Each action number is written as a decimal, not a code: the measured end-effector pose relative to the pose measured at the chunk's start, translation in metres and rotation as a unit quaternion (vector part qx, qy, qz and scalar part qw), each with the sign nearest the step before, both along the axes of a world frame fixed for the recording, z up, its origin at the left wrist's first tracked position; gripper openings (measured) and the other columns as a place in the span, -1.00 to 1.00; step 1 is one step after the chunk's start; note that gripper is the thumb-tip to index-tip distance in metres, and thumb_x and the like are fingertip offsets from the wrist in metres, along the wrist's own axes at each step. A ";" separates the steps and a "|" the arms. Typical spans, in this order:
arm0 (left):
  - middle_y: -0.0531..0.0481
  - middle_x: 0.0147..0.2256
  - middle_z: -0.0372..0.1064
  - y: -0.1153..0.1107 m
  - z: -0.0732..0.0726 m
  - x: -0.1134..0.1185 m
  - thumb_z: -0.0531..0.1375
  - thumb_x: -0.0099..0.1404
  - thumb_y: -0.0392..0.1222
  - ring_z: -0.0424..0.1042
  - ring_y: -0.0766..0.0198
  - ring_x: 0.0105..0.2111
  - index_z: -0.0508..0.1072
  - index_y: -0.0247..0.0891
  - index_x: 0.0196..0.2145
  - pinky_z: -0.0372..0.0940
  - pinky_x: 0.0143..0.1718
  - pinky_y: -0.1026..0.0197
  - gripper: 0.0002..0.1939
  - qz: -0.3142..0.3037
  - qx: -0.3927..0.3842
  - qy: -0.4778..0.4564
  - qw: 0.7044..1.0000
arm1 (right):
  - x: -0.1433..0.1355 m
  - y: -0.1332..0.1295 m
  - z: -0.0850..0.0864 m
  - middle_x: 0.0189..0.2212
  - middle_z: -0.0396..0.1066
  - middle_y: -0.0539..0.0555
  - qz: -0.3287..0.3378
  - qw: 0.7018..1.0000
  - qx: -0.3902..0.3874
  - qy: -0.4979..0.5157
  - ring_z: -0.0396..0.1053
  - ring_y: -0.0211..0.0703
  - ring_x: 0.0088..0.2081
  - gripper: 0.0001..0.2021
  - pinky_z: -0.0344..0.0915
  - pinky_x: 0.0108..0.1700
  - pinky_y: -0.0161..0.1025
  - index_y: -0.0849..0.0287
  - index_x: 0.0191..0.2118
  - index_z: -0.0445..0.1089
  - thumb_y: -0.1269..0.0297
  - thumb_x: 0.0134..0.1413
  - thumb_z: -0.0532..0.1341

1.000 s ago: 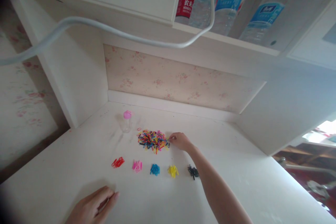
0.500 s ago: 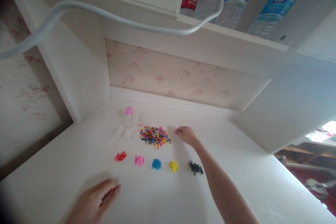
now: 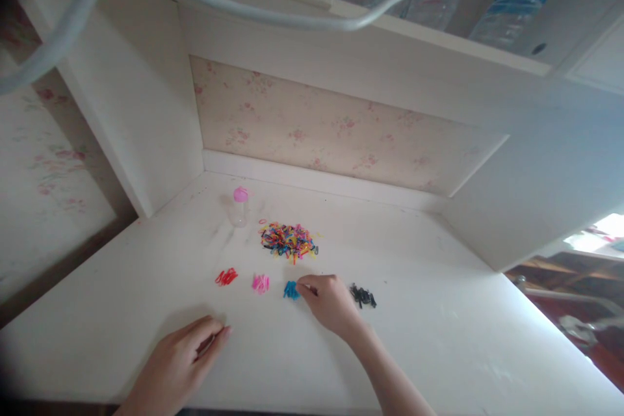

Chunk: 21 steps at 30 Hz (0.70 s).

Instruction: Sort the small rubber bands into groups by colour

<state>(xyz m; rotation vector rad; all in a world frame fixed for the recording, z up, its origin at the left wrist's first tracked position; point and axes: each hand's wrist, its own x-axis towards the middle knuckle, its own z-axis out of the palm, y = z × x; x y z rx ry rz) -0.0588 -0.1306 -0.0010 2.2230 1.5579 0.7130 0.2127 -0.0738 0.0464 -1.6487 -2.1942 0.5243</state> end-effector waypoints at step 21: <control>0.12 -0.56 0.29 0.000 -0.001 0.000 -0.03 0.36 -0.07 0.33 0.38 -0.54 0.27 -0.19 -0.50 0.10 -0.48 0.31 -0.70 -0.003 0.011 0.000 1.000 | 0.009 0.009 0.008 -0.25 0.51 -0.04 0.068 0.996 -0.007 -0.061 0.45 -0.22 -0.24 -0.66 0.23 -0.23 -0.39 -0.05 -0.15 0.48 0.26 0.20 -0.04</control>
